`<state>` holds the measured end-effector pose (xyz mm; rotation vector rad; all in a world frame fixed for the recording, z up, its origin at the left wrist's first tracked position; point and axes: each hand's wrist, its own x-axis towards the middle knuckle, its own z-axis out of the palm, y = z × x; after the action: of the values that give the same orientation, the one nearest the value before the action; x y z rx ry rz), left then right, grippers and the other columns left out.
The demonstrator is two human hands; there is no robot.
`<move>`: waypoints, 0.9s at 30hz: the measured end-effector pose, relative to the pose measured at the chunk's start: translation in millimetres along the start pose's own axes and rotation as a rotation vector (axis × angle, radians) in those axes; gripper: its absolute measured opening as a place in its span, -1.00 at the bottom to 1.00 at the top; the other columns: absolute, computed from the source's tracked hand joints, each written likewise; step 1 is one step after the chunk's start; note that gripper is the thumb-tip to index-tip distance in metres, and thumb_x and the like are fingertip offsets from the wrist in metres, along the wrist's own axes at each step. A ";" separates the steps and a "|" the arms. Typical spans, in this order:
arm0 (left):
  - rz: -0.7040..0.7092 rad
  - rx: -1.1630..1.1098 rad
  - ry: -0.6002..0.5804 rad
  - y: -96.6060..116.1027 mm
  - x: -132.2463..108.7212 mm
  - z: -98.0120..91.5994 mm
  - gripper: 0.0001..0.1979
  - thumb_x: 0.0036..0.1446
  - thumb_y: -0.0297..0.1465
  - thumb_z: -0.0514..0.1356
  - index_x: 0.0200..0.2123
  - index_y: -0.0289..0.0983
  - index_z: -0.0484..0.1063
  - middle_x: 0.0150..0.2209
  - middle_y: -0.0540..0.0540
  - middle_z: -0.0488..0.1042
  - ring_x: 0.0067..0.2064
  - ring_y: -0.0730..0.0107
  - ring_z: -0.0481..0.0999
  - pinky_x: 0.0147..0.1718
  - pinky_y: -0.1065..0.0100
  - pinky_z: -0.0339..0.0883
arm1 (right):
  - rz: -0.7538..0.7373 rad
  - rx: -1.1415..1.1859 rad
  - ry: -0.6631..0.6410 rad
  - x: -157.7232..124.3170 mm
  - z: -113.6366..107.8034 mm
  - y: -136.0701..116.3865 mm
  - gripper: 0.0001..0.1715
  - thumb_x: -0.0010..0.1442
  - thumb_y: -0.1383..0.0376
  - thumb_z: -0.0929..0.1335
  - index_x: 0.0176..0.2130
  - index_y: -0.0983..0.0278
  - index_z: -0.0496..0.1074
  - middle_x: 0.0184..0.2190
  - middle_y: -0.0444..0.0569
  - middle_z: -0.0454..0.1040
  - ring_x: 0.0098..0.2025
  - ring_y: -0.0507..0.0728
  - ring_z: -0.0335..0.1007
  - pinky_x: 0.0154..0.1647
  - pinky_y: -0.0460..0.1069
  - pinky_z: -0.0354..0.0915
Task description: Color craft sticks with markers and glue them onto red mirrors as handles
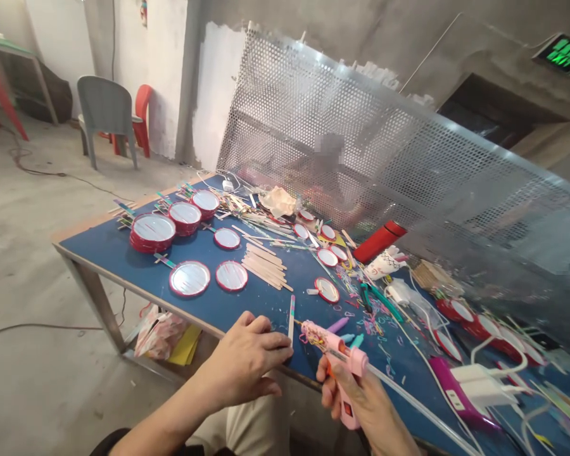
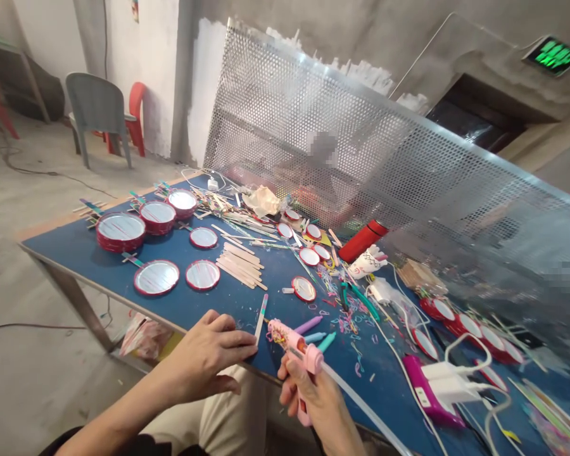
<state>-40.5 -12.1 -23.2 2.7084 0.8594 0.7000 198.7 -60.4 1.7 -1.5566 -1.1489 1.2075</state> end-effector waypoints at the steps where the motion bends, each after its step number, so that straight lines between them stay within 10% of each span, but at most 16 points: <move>1: 0.004 -0.001 -0.003 0.1 0.1 -0.3 -0.42 0.18 0.03 0.34 0.16 -0.11 0.42 0.13 -0.04 0.57 -0.03 0.18 0.41 -0.15 0.14 0.08 | -0.003 -0.005 0.010 0.2 0.6 -0.5 -0.24 -0.06 -0.33 0.50 -0.36 0.30 0.47 -0.49 -0.09 0.50 -0.61 -0.03 0.37 -0.67 -0.16 0.23; 27: 0.005 -0.018 -0.020 1.9 0.6 -0.8 -0.46 0.24 0.05 0.27 0.13 -0.14 0.47 0.10 -0.07 0.59 -0.03 0.16 0.40 -0.15 0.14 0.09 | 0.029 -0.193 -0.094 15.4 -15.0 13.7 -0.29 0.10 -0.36 0.38 -0.41 0.23 0.39 -0.67 -0.15 0.40 -0.71 -0.01 0.24 -0.70 -0.12 0.11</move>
<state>-39.5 -13.2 -21.6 2.6979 0.8387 0.6769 217.5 -49.9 -11.9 -1.6788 -1.3422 1.2292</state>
